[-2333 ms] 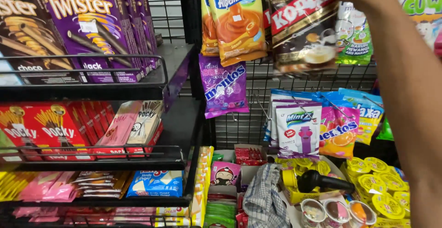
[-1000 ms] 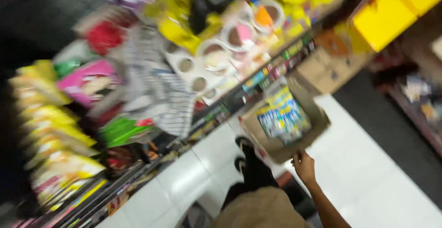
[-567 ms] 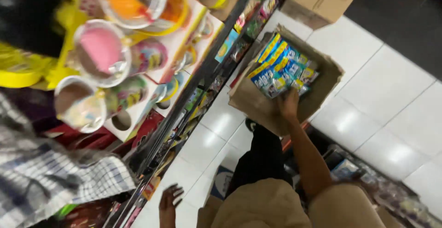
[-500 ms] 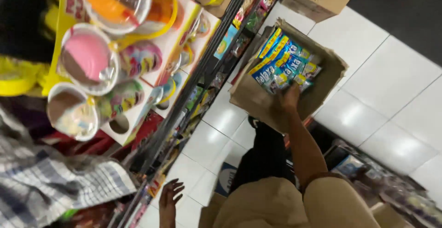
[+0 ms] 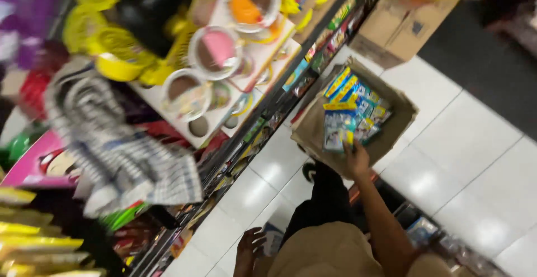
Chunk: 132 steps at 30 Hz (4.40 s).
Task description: The recorder wipes individual snack packets with a cloth, scans them using a handheld barcode scanner, and organizes them into a cardboard box.
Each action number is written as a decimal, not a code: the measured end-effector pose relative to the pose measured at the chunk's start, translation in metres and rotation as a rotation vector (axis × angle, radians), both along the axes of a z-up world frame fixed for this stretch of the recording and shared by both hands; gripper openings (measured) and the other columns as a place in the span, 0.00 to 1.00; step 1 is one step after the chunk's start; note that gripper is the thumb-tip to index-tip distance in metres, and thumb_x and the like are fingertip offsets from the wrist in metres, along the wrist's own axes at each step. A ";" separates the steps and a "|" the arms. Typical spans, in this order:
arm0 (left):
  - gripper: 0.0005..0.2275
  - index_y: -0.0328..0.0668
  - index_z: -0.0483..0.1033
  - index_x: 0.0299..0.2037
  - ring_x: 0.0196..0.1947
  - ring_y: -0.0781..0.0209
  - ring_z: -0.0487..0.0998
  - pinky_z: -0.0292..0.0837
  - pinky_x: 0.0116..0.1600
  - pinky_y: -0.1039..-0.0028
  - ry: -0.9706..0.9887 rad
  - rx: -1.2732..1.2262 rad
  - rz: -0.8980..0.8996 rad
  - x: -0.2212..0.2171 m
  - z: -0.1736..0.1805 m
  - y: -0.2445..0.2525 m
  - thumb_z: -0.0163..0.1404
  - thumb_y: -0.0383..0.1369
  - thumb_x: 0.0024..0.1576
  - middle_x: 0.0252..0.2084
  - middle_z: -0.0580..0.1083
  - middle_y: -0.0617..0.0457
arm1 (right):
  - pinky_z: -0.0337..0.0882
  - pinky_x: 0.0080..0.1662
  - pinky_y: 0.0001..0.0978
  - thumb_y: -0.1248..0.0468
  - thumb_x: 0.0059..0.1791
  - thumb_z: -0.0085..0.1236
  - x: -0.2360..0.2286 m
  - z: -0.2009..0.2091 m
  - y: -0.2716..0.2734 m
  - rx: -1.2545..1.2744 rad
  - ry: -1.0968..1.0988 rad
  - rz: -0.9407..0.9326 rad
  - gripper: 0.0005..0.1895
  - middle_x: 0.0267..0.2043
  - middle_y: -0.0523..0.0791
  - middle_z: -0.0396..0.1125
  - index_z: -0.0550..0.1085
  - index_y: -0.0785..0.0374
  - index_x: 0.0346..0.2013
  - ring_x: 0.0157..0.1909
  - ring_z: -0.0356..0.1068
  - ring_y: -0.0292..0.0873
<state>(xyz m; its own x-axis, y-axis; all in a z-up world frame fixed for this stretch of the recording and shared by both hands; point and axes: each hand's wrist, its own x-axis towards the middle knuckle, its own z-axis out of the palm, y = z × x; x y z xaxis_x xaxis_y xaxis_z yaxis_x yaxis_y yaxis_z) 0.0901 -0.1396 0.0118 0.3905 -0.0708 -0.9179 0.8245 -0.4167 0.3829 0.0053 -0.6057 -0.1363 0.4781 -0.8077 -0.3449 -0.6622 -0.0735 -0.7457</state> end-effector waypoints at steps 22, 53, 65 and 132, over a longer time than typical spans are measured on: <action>0.29 0.35 0.67 0.63 0.55 0.48 0.78 0.71 0.61 0.56 -0.493 -0.948 0.946 0.027 0.254 -0.068 0.39 0.53 0.62 0.57 0.76 0.43 | 0.66 0.57 0.48 0.59 0.52 0.63 0.197 0.506 0.115 -0.636 -0.824 0.726 0.26 0.54 0.59 0.68 0.65 0.70 0.59 0.57 0.67 0.61; 0.30 0.41 0.59 0.72 0.69 0.58 0.67 0.60 0.71 0.68 -0.693 -1.124 0.721 -0.009 0.361 -0.082 0.31 0.51 0.64 0.70 0.66 0.49 | 0.56 0.73 0.48 0.63 0.47 0.59 0.096 0.459 0.224 -0.402 -0.807 1.055 0.34 0.73 0.55 0.61 0.66 0.62 0.69 0.76 0.59 0.58; 0.31 0.38 0.61 0.69 0.64 0.61 0.74 0.67 0.68 0.67 -0.651 -1.051 0.889 -0.018 0.317 -0.067 0.34 0.53 0.63 0.66 0.71 0.49 | 0.50 0.66 0.63 0.54 0.33 0.73 0.098 0.504 0.263 -0.647 -0.803 1.348 0.46 0.71 0.58 0.55 0.68 0.57 0.65 0.74 0.50 0.60; 0.31 0.46 0.50 0.77 0.67 0.50 0.68 0.62 0.71 0.57 -1.078 -0.970 1.291 -0.023 0.332 -0.028 0.36 0.51 0.66 0.69 0.66 0.44 | 0.70 0.56 0.35 0.72 0.41 0.66 0.096 0.436 0.245 0.461 -0.638 1.118 0.30 0.51 0.47 0.74 0.70 0.67 0.57 0.52 0.72 0.41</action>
<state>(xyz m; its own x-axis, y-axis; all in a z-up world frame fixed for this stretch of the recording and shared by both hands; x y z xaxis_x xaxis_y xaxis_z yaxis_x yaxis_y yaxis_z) 0.0672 -0.1679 0.3433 0.8988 0.4198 -0.1262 -0.2891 0.7839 0.5495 0.1017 -0.3603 0.2996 0.9700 0.2379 0.0494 0.0512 -0.0014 -0.9987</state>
